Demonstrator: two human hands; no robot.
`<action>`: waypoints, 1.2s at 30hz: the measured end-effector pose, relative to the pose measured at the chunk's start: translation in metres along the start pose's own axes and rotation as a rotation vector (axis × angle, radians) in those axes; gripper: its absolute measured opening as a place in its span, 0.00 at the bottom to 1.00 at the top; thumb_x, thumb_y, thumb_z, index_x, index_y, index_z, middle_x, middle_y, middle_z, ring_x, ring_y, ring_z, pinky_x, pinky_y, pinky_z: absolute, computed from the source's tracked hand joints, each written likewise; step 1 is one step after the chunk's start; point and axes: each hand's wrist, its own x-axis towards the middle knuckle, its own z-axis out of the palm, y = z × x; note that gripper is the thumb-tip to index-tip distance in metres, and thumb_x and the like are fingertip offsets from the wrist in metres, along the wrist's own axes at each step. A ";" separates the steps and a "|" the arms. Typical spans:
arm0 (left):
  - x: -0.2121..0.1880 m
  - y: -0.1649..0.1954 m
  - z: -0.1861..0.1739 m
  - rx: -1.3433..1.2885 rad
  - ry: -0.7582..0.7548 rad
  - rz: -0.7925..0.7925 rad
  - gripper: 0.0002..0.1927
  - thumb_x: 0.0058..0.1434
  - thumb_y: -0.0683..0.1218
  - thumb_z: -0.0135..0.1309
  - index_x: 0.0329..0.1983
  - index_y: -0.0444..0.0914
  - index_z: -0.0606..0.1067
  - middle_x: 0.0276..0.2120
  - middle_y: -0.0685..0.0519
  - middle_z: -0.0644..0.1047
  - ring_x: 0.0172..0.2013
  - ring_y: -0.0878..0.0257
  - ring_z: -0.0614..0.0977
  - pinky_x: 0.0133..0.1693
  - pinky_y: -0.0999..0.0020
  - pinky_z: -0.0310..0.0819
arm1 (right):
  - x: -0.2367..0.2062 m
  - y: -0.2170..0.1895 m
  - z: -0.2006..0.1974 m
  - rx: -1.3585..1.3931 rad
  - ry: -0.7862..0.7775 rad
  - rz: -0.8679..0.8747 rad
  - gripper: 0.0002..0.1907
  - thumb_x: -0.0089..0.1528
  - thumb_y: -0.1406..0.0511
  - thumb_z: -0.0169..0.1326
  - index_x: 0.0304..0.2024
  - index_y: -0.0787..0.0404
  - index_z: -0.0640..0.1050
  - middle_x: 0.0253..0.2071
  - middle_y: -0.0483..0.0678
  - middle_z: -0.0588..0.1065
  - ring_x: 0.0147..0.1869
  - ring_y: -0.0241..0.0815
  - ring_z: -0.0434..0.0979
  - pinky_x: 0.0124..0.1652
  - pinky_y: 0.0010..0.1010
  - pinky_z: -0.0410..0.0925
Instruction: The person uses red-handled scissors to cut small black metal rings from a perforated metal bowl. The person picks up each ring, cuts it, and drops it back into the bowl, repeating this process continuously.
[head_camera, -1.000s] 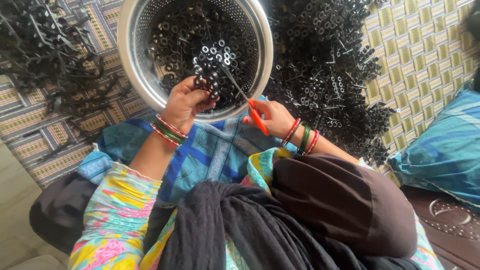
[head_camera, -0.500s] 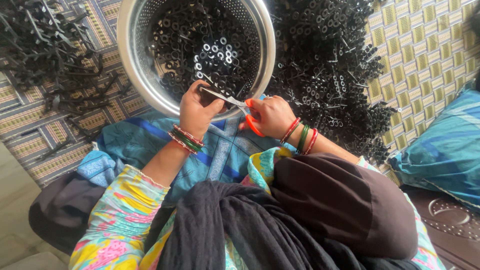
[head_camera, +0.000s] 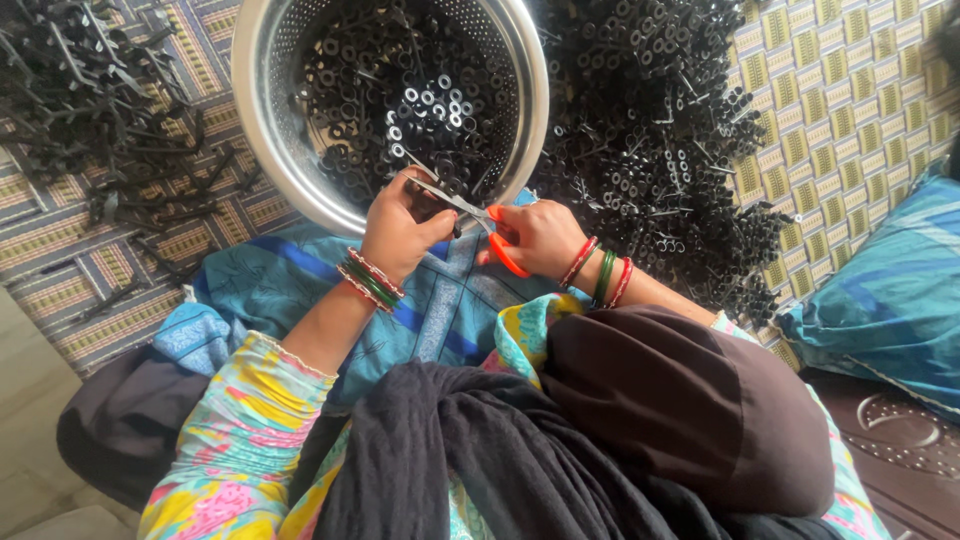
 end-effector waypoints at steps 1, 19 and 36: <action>0.000 0.002 0.000 -0.024 0.005 -0.035 0.14 0.59 0.34 0.59 0.46 0.34 0.71 0.35 0.55 0.78 0.34 0.69 0.81 0.36 0.73 0.81 | 0.000 -0.001 0.000 0.013 -0.031 0.047 0.22 0.56 0.50 0.64 0.44 0.57 0.81 0.20 0.46 0.76 0.25 0.49 0.78 0.27 0.39 0.68; 0.005 0.025 -0.011 -0.144 -0.125 -0.244 0.06 0.64 0.38 0.48 0.42 0.36 0.74 0.31 0.53 0.77 0.29 0.68 0.74 0.32 0.74 0.66 | -0.001 0.006 0.003 0.159 -0.078 0.245 0.21 0.59 0.50 0.63 0.28 0.62 0.80 0.19 0.48 0.74 0.23 0.46 0.76 0.26 0.35 0.65; 0.009 0.005 -0.016 -0.152 0.011 -0.039 0.07 0.63 0.36 0.61 0.40 0.38 0.75 0.34 0.56 0.82 0.34 0.71 0.83 0.35 0.76 0.78 | 0.001 0.001 -0.007 0.167 -0.155 0.005 0.30 0.58 0.46 0.60 0.49 0.63 0.76 0.28 0.52 0.76 0.32 0.54 0.77 0.32 0.43 0.67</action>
